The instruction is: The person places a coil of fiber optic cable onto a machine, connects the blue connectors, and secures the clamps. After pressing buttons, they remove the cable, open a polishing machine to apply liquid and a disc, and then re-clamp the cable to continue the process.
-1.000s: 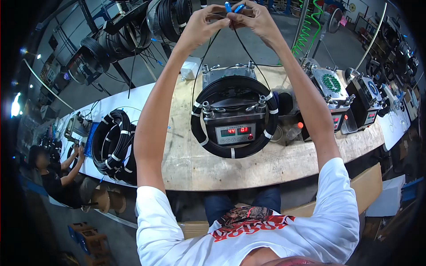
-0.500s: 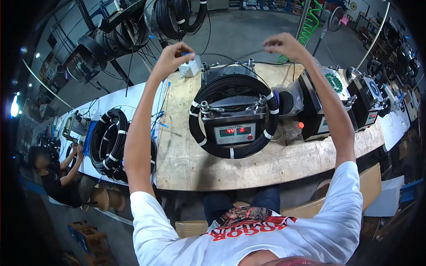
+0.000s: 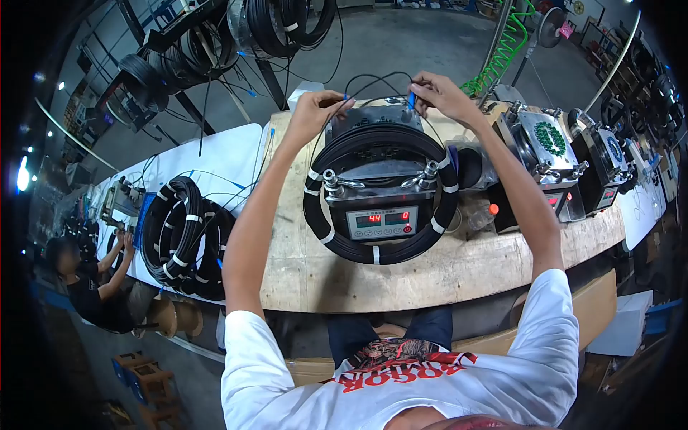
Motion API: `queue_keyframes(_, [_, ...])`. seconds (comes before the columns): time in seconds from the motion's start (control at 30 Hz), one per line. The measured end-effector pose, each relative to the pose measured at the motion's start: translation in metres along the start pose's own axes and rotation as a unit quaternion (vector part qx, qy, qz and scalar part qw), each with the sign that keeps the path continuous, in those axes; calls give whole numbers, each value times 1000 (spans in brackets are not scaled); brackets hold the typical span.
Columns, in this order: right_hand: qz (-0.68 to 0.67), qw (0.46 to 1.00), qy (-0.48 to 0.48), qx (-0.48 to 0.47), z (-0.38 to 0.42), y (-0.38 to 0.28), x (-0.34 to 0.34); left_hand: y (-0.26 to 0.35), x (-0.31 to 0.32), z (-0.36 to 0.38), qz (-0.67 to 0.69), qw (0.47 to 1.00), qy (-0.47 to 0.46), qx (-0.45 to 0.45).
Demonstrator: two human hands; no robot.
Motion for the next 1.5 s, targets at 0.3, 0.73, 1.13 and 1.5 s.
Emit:
queue_keyframes(0.3, [-87,996,36,2,-5,4,34,-10,25,1,117,993,4,-32])
queue_keyframes(0.73, [29,998,59,16,-8,12,50,-24,24,3,152,988,24,-7])
queue_keyframes(1.13, [173,983,56,-6,-15,7,47,-25,24,4,111,993,30,-6])
queue_keyframes(1.5, [273,960,28,-48,-26,-10,47,-24,20,6,117,993,22,-22])
Point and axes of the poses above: each hand's wrist, its own z-axis away from the middle knuckle, its own x-axis out of the palm, y = z × x, the point moved 6 cm from there along -z, towards the middle knuckle, and after that the axes turned 14 degrees about z, right-handed, at the moved point
